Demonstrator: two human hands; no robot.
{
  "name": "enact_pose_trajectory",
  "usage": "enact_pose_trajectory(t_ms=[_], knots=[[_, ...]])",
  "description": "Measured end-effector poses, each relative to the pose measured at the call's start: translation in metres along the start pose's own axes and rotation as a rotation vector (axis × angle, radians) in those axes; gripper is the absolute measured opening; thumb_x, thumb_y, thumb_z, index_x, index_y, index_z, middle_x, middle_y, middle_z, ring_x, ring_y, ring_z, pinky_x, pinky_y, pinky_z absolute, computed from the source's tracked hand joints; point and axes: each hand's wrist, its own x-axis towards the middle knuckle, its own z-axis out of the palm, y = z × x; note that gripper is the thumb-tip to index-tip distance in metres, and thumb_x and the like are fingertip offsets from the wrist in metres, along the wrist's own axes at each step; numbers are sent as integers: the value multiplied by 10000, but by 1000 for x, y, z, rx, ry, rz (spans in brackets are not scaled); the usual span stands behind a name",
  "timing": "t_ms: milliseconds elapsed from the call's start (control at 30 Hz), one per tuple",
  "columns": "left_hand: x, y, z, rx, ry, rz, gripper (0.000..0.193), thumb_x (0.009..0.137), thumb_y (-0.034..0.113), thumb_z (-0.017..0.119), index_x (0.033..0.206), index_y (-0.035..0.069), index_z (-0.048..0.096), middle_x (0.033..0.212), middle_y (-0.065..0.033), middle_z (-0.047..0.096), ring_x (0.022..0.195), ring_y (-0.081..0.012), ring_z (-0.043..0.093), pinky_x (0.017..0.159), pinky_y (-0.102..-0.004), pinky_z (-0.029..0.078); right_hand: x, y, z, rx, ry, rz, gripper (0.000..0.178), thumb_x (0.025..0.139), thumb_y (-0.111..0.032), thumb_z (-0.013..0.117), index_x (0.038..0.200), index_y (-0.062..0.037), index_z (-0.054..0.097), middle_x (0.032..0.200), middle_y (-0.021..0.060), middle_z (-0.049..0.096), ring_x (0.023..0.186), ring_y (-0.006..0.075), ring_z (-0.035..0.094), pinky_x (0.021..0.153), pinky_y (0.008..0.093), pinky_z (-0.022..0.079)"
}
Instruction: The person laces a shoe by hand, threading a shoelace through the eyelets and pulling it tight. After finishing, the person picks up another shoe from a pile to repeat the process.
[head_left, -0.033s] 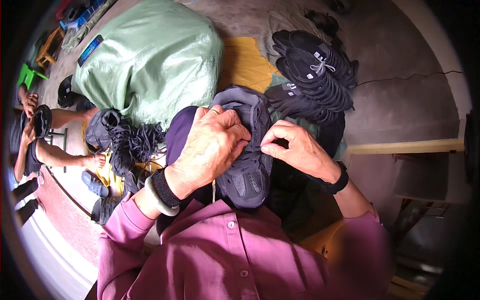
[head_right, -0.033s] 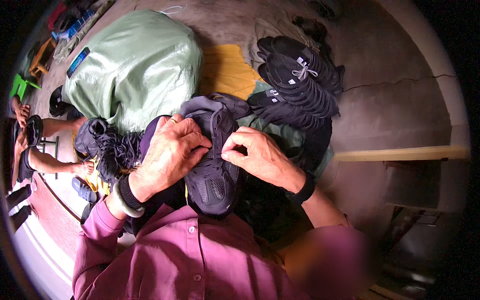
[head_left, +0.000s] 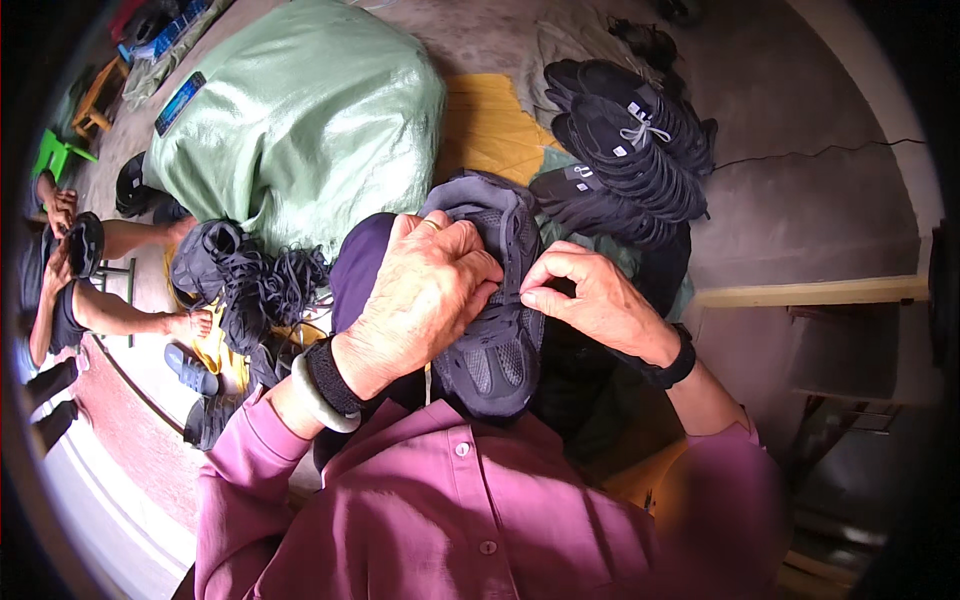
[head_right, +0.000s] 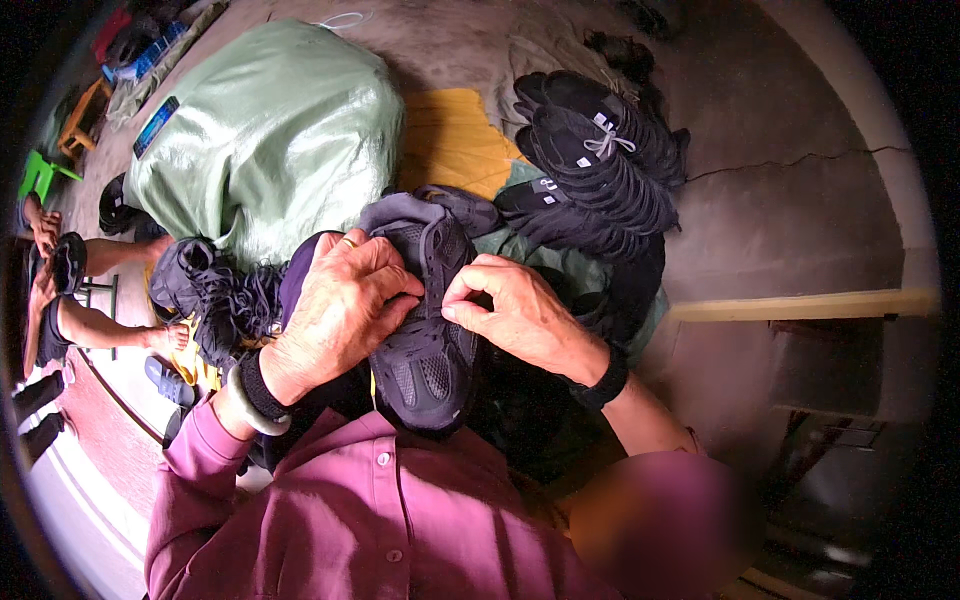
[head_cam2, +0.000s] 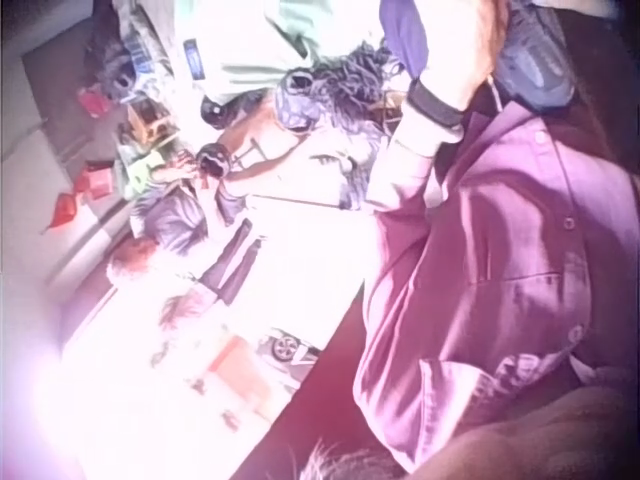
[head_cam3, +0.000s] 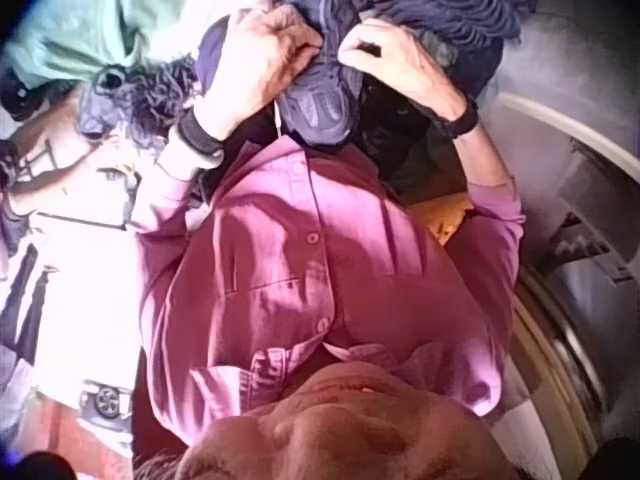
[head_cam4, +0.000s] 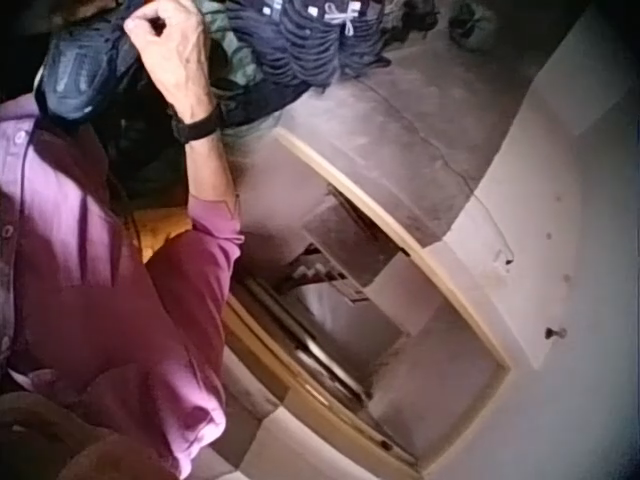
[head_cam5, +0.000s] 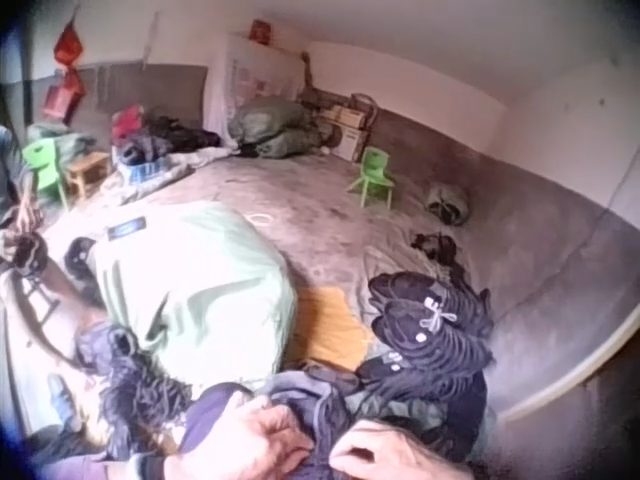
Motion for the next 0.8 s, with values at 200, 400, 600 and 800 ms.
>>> enact_pose_trajectory(t_ms=[200, 400, 600, 800], knots=[[3, -3, 20, -84, 72, -16, 199, 713, 108, 844, 897, 154, 783, 891, 8, 631, 889, -227, 565, 846, -386, 376, -2, 7, 4, 163, -23, 141, 110, 919, -98, 751, 941, -8, 692, 930, 58, 640, 883, 172, 617, 821, 323, 498], [8, -2, 20, -161, 27, -7, 214, 697, 102, 854, 892, 164, 793, 865, 21, 630, 878, -212, 558, 843, -387, 360, -11, 13, 16, 118, 68, 97, 136, 910, -129, 746, 893, -16, 672, 864, 90, 653, 842, 242, 657, 796, 363, 520], [12, -5, 19, -112, -103, 37, 118, 739, 131, 804, 846, 167, 770, 841, 8, 604, 887, -225, 568, 853, -393, 374, -11, 16, 30, 4, 180, 25, 179, 897, -121, 753, 873, -18, 609, 873, 111, 629, 843, 302, 642, 771, 415, 512], [11, 10, 7, 135, -122, 140, 82, 732, 158, 726, 798, 128, 688, 876, -32, 571, 922, -246, 575, 857, -411, 400, -4, 13, 21, 32, 28, -24, 205, 954, -184, 685, 935, 3, 602, 926, 151, 615, 922, 345, 632, 836, 431, 501]])
